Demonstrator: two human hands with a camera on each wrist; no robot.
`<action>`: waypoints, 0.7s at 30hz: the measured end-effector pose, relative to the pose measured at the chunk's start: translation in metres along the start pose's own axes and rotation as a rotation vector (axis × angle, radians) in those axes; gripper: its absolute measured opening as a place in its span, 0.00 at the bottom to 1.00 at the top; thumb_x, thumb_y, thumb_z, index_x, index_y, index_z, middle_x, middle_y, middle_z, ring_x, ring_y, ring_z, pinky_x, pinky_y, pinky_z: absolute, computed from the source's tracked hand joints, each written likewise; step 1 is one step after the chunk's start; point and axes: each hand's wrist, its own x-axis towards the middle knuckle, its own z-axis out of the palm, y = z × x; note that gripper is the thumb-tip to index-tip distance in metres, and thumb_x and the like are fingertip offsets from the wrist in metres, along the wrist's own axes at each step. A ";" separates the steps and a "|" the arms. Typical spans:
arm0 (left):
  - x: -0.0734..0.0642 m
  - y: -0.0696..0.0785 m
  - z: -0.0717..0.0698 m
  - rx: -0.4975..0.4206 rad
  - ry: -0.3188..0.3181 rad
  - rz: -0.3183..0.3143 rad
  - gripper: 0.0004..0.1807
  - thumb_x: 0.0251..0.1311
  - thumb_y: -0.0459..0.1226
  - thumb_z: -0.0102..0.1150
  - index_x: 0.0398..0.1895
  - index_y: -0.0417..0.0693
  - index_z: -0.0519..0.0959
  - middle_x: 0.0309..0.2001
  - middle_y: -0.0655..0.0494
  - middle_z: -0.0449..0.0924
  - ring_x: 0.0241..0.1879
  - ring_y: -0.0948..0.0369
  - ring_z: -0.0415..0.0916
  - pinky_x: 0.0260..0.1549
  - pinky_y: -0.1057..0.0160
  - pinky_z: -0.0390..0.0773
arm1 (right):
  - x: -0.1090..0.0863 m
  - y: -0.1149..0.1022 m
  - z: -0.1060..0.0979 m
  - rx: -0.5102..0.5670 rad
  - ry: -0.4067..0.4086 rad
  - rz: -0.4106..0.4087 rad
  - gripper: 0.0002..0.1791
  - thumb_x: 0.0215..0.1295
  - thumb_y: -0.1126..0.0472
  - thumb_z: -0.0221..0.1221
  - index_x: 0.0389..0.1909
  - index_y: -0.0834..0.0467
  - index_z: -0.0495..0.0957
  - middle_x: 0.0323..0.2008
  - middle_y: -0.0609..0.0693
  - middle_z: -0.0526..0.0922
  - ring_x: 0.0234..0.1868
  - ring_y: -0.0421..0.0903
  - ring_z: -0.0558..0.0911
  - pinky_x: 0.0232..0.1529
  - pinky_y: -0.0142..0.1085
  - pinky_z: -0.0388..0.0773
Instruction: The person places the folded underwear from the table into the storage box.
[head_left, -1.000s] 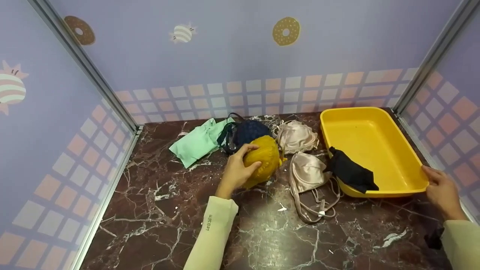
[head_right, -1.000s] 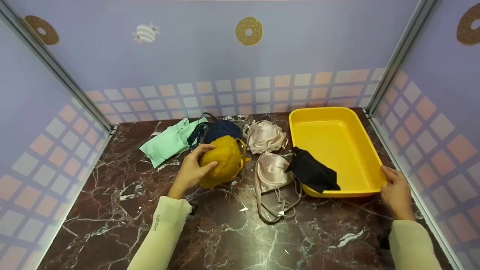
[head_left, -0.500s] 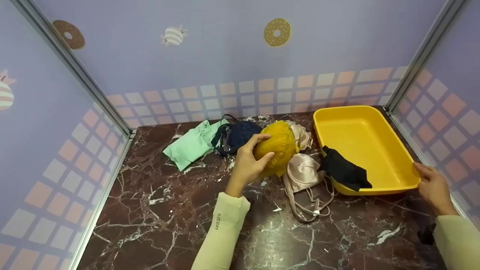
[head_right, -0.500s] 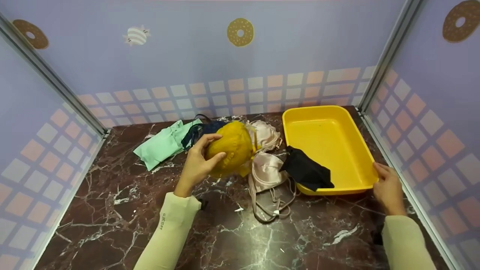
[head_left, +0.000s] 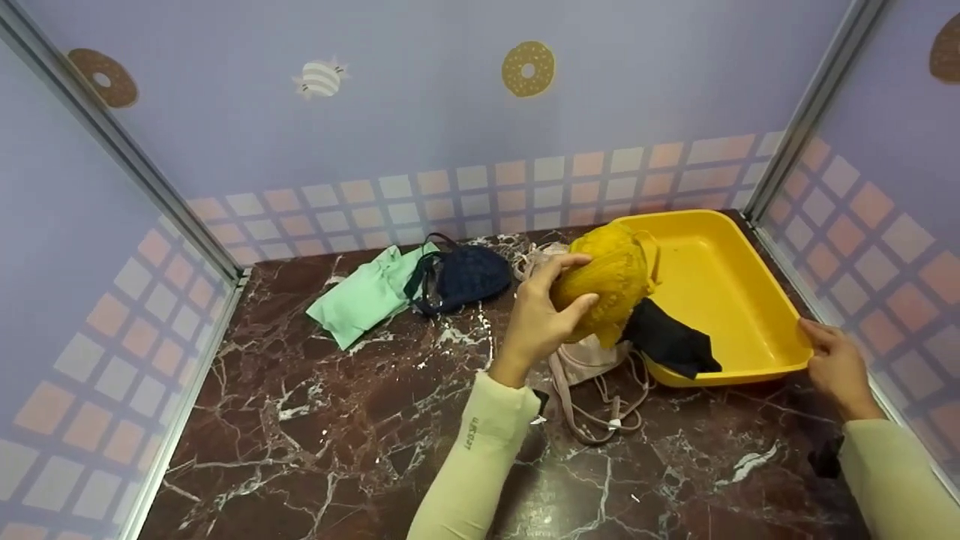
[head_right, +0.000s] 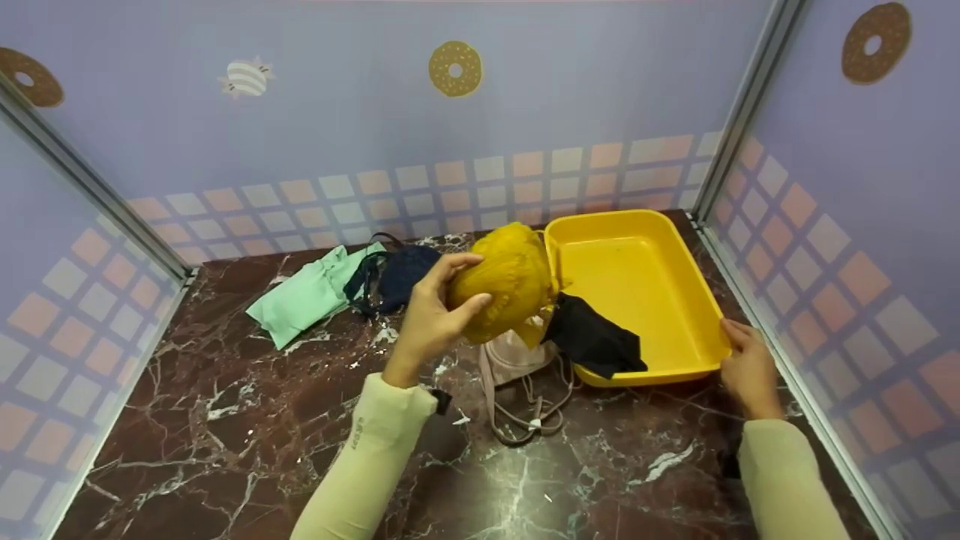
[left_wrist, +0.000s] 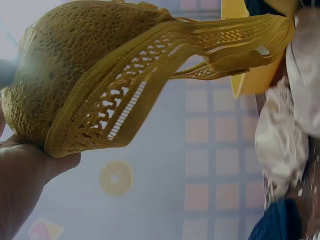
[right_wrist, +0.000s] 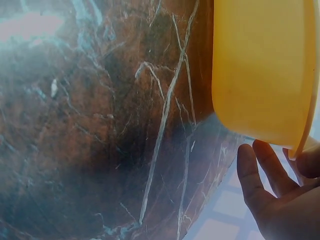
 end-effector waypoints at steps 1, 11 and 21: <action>0.001 0.001 0.005 -0.013 -0.005 0.000 0.22 0.55 0.33 0.66 0.54 0.45 0.75 0.52 0.54 0.77 0.54 0.62 0.72 0.54 0.63 0.69 | 0.000 0.000 0.000 0.001 0.005 0.000 0.33 0.53 0.81 0.41 0.65 0.70 0.62 0.62 0.70 0.63 0.58 0.68 0.63 0.59 0.29 0.56; 0.019 0.048 0.046 -0.076 -0.046 0.013 0.21 0.53 0.26 0.63 0.52 0.36 0.73 0.53 0.46 0.77 0.56 0.62 0.71 0.56 0.65 0.66 | -0.001 -0.003 0.000 0.011 0.000 0.019 0.33 0.53 0.81 0.42 0.65 0.70 0.61 0.62 0.70 0.63 0.59 0.68 0.62 0.60 0.32 0.58; 0.002 -0.025 0.118 -0.074 -0.028 -0.087 0.23 0.56 0.34 0.65 0.55 0.48 0.72 0.55 0.58 0.76 0.57 0.67 0.69 0.56 0.67 0.65 | -0.003 -0.006 -0.002 0.035 0.005 0.035 0.32 0.55 0.80 0.41 0.65 0.70 0.61 0.62 0.70 0.63 0.60 0.68 0.62 0.63 0.46 0.57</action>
